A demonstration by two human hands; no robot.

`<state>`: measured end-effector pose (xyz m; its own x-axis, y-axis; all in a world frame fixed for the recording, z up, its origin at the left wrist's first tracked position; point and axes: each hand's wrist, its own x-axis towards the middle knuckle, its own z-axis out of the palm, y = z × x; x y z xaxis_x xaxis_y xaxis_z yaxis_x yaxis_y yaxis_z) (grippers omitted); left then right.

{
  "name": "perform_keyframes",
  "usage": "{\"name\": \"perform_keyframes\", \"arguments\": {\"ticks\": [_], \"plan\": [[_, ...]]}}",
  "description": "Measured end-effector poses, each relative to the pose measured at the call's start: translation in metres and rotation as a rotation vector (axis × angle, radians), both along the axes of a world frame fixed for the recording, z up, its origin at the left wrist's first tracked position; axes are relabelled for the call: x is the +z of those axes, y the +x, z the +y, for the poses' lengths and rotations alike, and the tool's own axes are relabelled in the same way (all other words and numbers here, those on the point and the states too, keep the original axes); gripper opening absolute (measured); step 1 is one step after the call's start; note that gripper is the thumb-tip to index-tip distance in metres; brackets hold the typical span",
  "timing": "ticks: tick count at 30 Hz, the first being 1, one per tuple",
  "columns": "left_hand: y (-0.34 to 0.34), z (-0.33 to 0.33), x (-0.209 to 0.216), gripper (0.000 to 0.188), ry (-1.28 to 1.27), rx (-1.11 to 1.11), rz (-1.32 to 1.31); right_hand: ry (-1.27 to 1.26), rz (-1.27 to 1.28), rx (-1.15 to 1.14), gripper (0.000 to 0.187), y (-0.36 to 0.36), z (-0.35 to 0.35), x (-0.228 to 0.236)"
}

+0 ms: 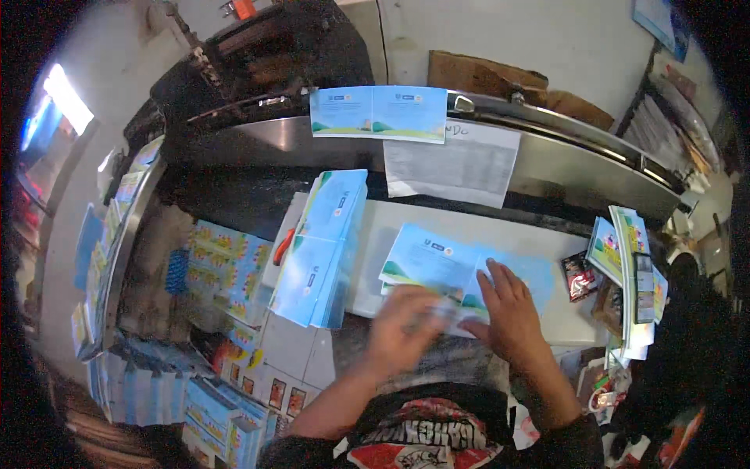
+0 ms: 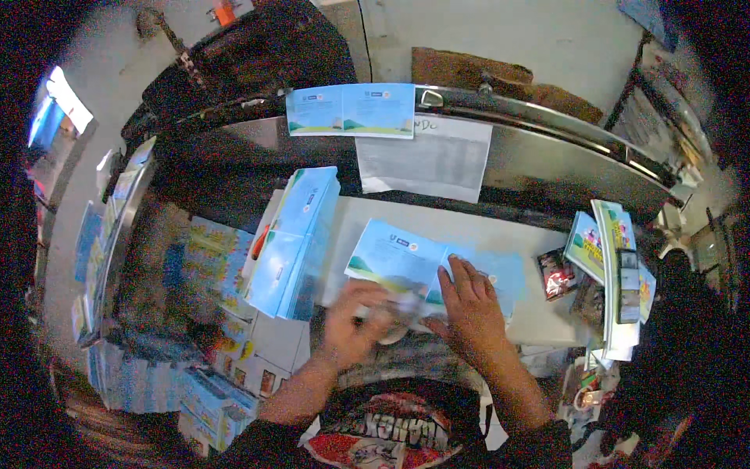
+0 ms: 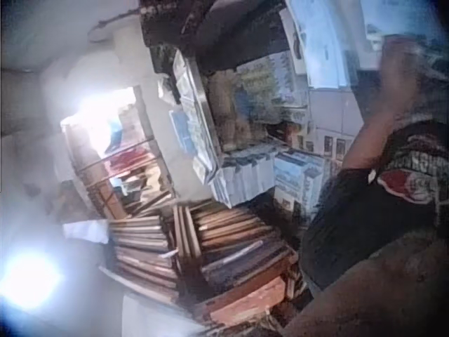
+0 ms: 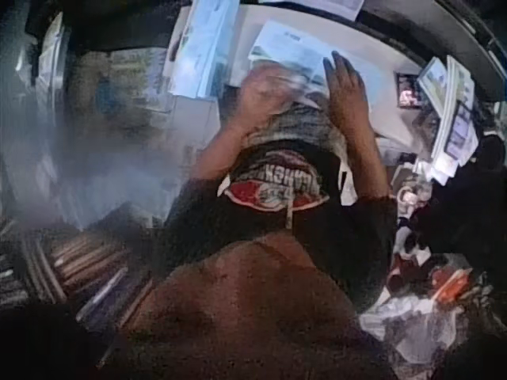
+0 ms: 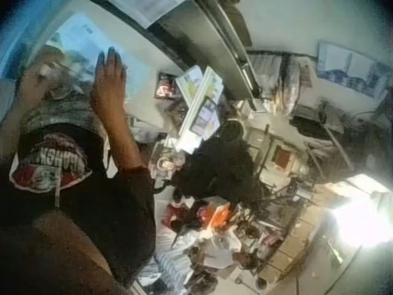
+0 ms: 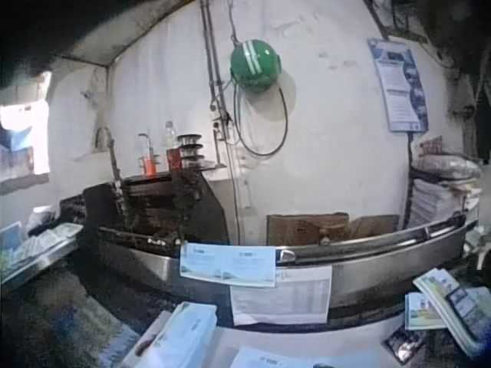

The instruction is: The person folds paper sheets, inserts them into booklet covers, and aligns and stacks the assembled booklets by hand.

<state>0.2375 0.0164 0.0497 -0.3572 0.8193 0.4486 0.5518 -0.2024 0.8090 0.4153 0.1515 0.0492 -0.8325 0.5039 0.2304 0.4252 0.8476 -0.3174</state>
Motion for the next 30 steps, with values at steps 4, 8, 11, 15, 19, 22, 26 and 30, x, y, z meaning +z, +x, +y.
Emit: {"name": "perform_keyframes", "arguments": {"ticks": [4, 8, 11, 15, 19, 22, 26, 30], "plan": [[-0.053, -0.011, -0.053, 0.025, -0.024, 0.307, -0.083, 0.144, -0.202, 0.078, 0.079, -0.008, 0.009, -0.028], [-0.068, 0.002, -0.072, 0.028, -0.018, 0.276, 0.097, 0.085, -0.348, 0.088, 0.079, 0.005, 0.008, -0.029], [-0.073, 0.004, -0.083, 0.038, -0.011, 0.299, 0.074, 0.071, -0.350, 0.072, 0.077, -0.002, 0.001, -0.022], [-0.081, -0.002, -0.091, 0.049, 0.037, 0.211, 0.009, 0.046, -0.329, 0.027, 0.073, -0.015, -0.007, -0.012], [-0.083, 0.002, -0.107, 0.052, 0.145, 0.124, -0.178, 0.036, -0.375, 0.044, 0.070, -0.018, 0.001, -0.010], [-0.084, 0.001, -0.110, 0.054, 0.224, 0.105, -0.214, -0.070, -0.386, 0.068, 0.065, -0.019, 0.010, -0.002], [-0.076, 0.003, -0.113, 0.057, 0.310, 0.088, -0.313, -0.218, -0.481, 0.034, 0.053, -0.022, 0.013, 0.013], [-0.083, -0.004, -0.111, 0.056, 0.197, 0.123, -0.160, -0.205, -0.506, 0.049, 0.039, -0.032, 0.009, 0.024]]}}
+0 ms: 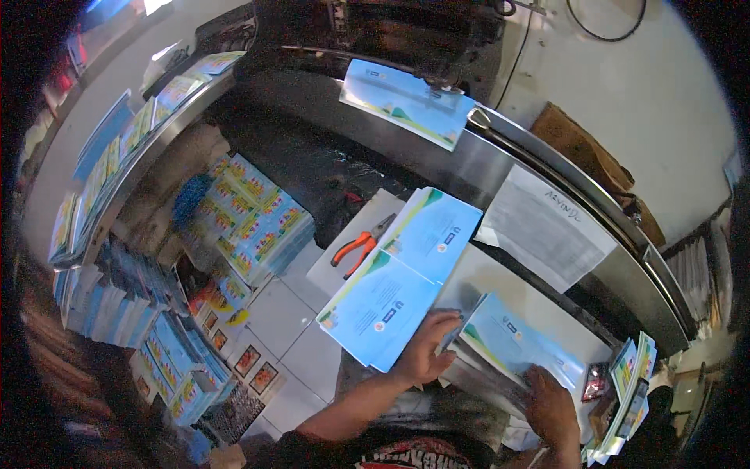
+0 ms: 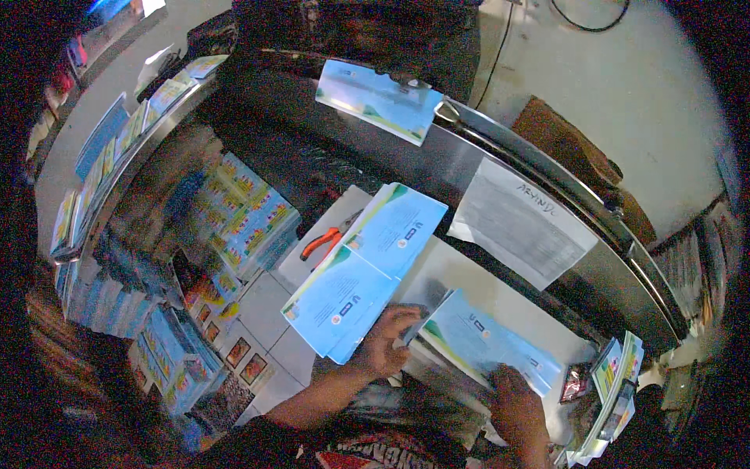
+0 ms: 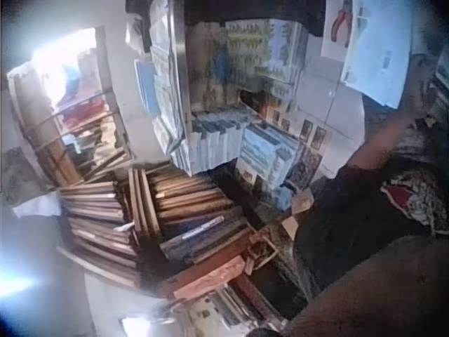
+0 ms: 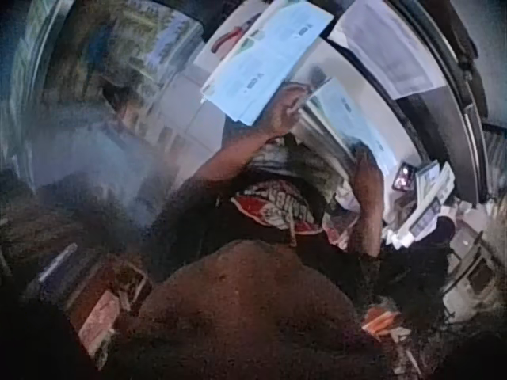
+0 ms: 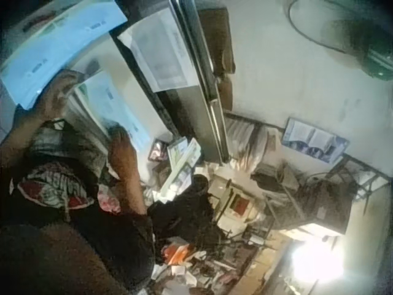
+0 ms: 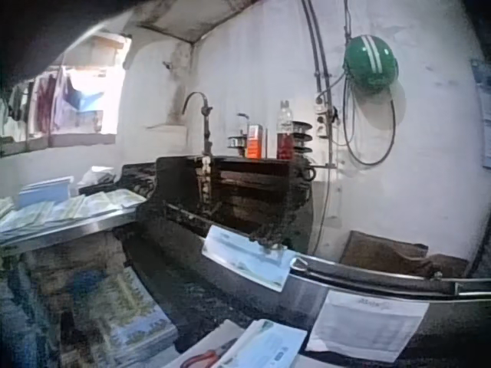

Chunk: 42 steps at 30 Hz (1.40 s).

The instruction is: The person folds paper sheets, inserts them into booklet covers, and aligns and stacks the assembled booklets by hand.

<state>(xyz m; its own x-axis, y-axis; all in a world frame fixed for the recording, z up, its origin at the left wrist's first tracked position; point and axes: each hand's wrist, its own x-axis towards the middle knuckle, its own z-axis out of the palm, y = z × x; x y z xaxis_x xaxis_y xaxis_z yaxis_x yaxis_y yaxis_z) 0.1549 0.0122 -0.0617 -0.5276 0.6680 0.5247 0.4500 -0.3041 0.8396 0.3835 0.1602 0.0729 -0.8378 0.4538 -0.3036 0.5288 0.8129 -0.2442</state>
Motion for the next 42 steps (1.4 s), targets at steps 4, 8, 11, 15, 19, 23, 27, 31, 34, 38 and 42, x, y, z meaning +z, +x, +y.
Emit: {"name": "perform_keyframes", "arguments": {"ticks": [4, 8, 11, 15, 19, 23, 27, 31, 34, 38, 42], "plan": [[-0.002, -0.004, 0.001, 0.054, 0.011, 0.072, 0.096, 0.096, -0.009, -0.250, 0.026, -0.004, 0.019, 0.037], [0.000, -0.003, -0.003, 0.053, -0.004, 0.036, 0.068, 0.366, 0.257, -0.411, 0.024, 0.007, 0.087, 0.067], [0.003, 0.002, -0.002, 0.053, -0.001, 0.022, 0.060, 0.267, 0.224, -0.459, 0.034, -0.007, 0.159, 0.132], [0.000, -0.007, -0.004, 0.051, -0.154, 0.047, 0.150, 0.633, 0.911, -0.326, 0.044, -0.101, 0.192, 0.162], [0.003, 0.002, 0.000, 0.049, -0.159, 0.065, 0.108, 1.033, 0.747, -0.165, 0.051, -0.193, 0.259, 0.112], [-0.003, 0.002, 0.005, 0.047, -0.133, 0.107, 0.153, 0.825, 0.536, 0.073, 0.042, -0.222, 0.181, 0.011], [0.006, 0.014, 0.025, 0.046, -0.127, 0.144, 0.116, 0.581, 0.423, 0.160, 0.040, -0.154, 0.171, -0.026], [0.000, 0.001, 0.015, 0.047, -0.117, 0.190, 0.163, 0.162, 0.051, 0.026, 0.051, -0.087, 0.081, -0.007], [0.002, 0.002, 0.020, 0.048, -0.085, 0.186, 0.143, 0.341, -0.072, 0.194, 0.071, -0.018, 0.023, -0.009], [0.005, 0.010, 0.012, 0.050, -0.030, 0.160, 0.106, 0.335, -0.090, 0.251, 0.068, 0.008, 0.008, -0.009], [0.003, 0.003, 0.000, 0.054, 0.008, 0.054, 0.032, 0.003, -0.033, 0.123, 0.047, 0.001, 0.015, 0.007]]}}
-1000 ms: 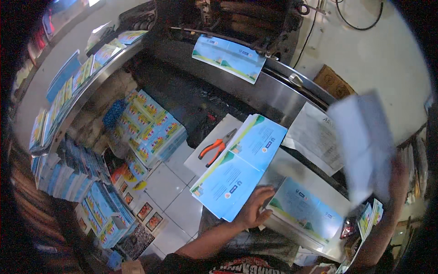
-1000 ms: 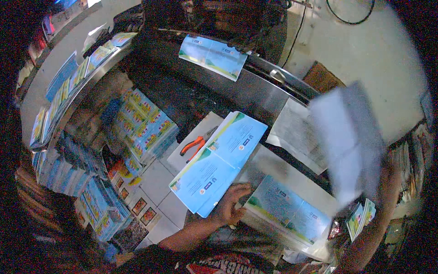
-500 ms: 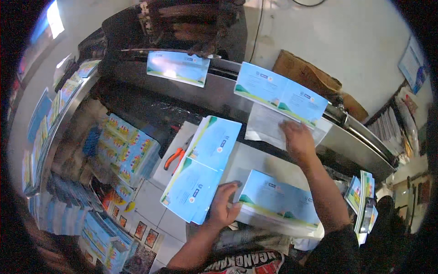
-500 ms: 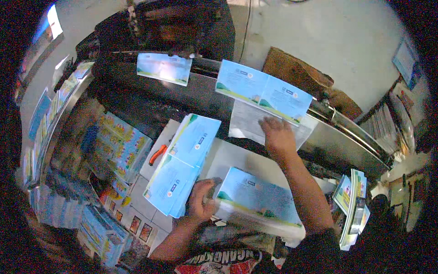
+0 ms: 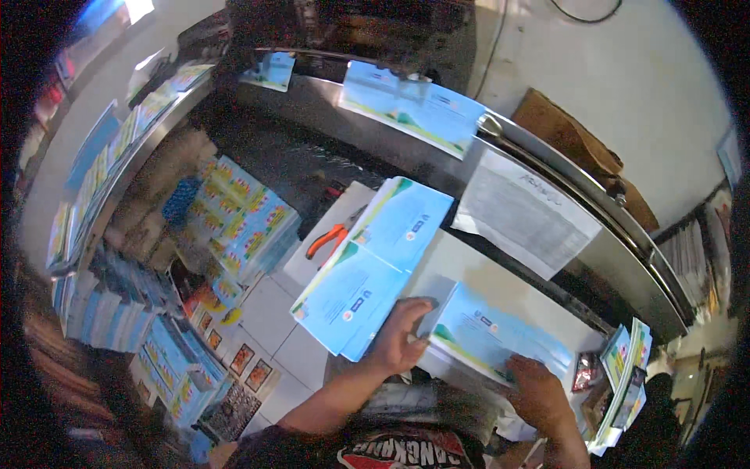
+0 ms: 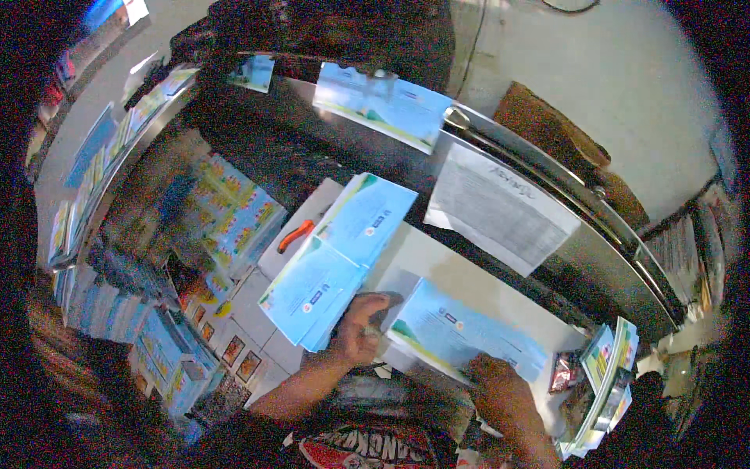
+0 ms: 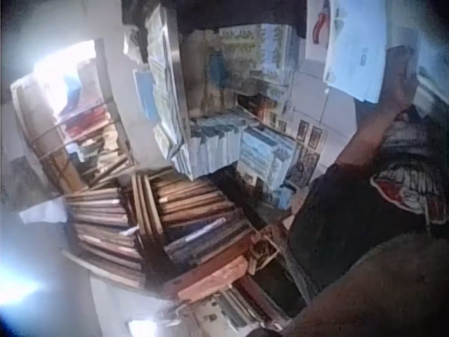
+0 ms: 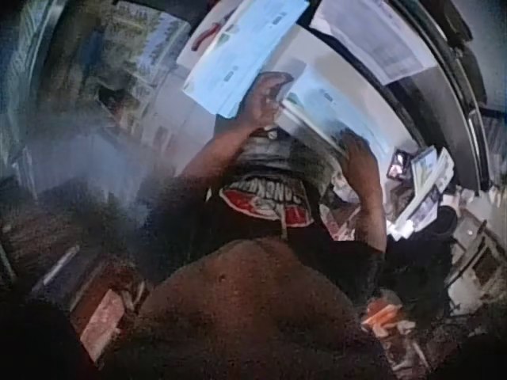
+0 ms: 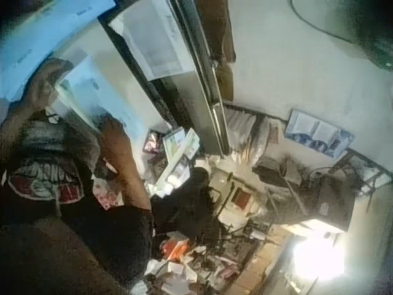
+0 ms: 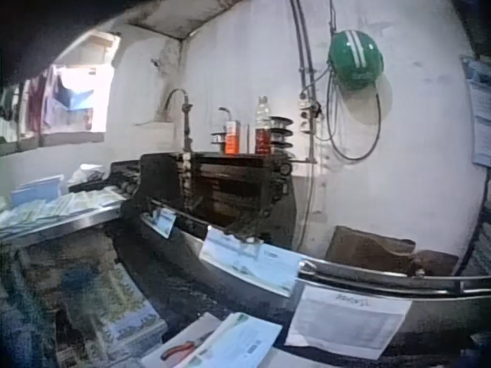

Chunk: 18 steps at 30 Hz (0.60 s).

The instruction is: The person folds paper sheets, inserts them into booklet covers, and aligns and stacks the assembled booklets by hand.

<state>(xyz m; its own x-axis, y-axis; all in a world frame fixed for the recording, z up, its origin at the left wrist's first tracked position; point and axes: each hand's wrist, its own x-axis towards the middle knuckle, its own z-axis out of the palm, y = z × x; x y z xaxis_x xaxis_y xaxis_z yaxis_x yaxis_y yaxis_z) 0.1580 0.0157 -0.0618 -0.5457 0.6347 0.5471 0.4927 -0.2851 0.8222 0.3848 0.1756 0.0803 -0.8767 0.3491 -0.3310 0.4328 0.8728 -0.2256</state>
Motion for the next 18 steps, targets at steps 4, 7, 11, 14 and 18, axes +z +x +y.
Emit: {"name": "perform_keyframes", "arguments": {"ticks": [4, 7, 11, 14, 18], "plan": [[0.002, -0.002, -0.007, 0.056, -0.029, 0.009, 0.004, 0.017, -0.019, -0.141, 0.034, -0.003, 0.019, 0.022], [-0.002, -0.006, 0.001, 0.056, -0.094, -0.023, -0.031, 0.203, 0.047, -0.327, 0.032, -0.019, 0.046, 0.051], [-0.003, -0.001, 0.006, 0.055, -0.083, -0.005, 0.063, 0.376, 0.146, -0.503, 0.038, -0.004, 0.141, 0.091], [-0.001, -0.003, -0.009, 0.062, -0.179, -0.024, 0.065, 0.641, 0.763, -0.325, 0.039, -0.048, 0.190, 0.129], [0.000, -0.007, -0.021, 0.062, -0.183, 0.018, 0.069, 0.791, 1.032, -0.123, 0.042, -0.185, 0.183, 0.150]]}}
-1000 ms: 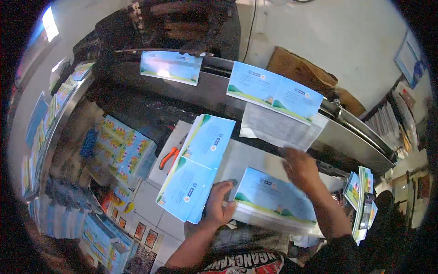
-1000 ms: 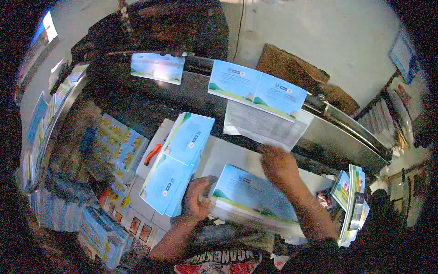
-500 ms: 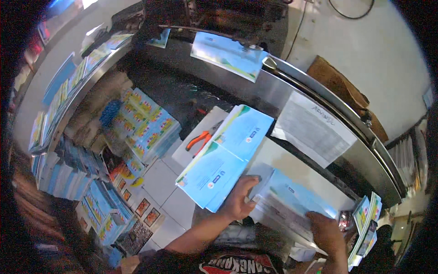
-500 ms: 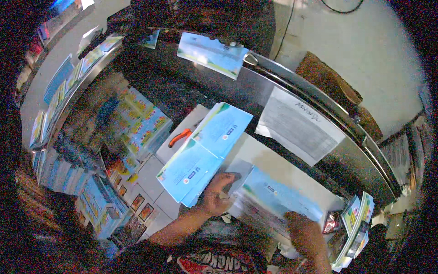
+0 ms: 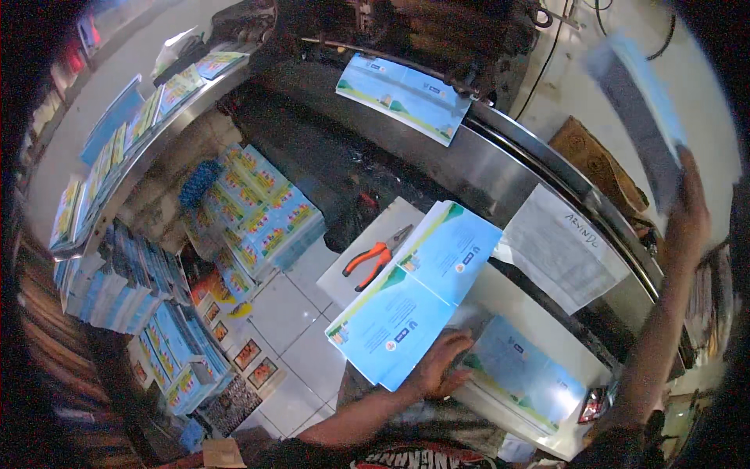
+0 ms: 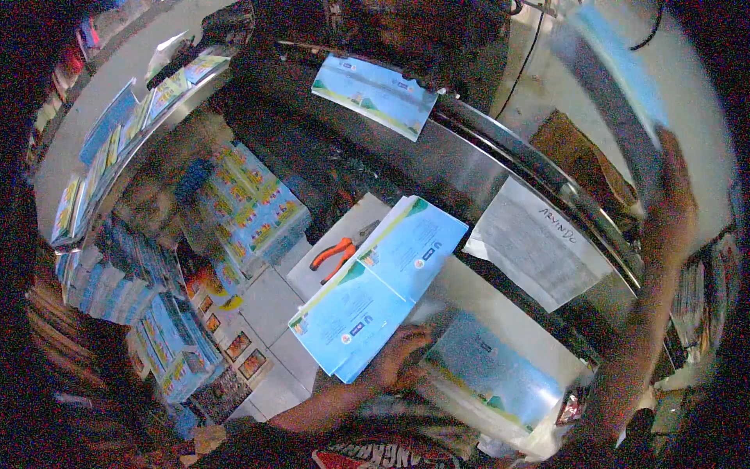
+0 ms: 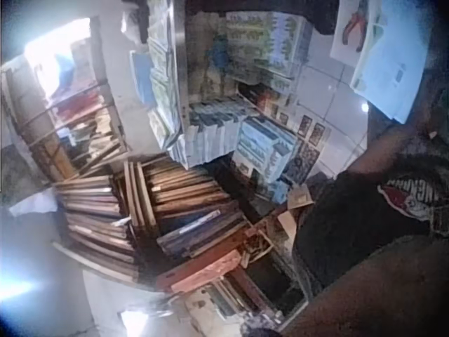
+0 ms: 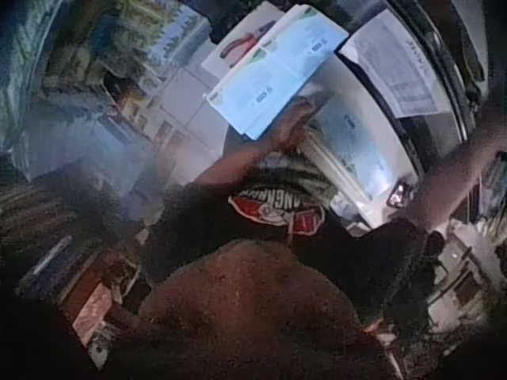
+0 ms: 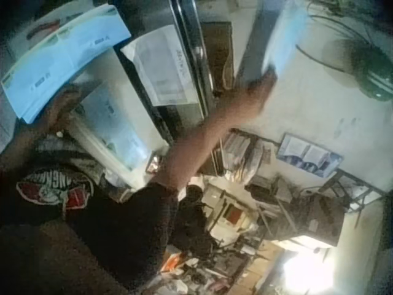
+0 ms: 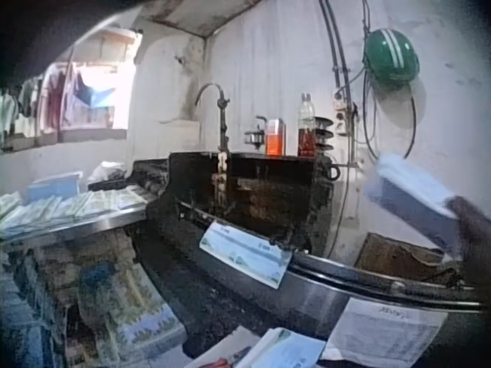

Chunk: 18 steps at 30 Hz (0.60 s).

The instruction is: The person folds paper sheets, inserts them into booklet covers, and aligns and stacks the assembled booklets by hand.

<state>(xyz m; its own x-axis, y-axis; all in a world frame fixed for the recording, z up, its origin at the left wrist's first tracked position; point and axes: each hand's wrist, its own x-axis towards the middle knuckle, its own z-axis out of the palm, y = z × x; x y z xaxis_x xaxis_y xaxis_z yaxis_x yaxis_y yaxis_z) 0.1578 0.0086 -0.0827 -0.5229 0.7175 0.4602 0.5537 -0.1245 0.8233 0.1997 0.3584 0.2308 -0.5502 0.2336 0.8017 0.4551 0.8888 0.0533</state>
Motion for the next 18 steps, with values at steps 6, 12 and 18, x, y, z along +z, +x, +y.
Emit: {"name": "perform_keyframes", "arguments": {"ticks": [6, 12, 18], "plan": [[-0.003, 0.007, -0.002, 0.051, 0.013, -0.027, 0.075, 0.049, -0.530, -0.121, 0.051, -0.050, -0.020, -0.124], [0.000, 0.000, 0.021, 0.052, 0.012, 0.016, -0.042, -0.434, -0.789, 0.015, 0.029, 0.005, -0.080, -0.149], [-0.002, 0.005, 0.033, 0.053, 0.016, 0.033, 0.040, -0.564, -0.962, 0.050, 0.073, 0.141, -0.165, -0.162]]}}
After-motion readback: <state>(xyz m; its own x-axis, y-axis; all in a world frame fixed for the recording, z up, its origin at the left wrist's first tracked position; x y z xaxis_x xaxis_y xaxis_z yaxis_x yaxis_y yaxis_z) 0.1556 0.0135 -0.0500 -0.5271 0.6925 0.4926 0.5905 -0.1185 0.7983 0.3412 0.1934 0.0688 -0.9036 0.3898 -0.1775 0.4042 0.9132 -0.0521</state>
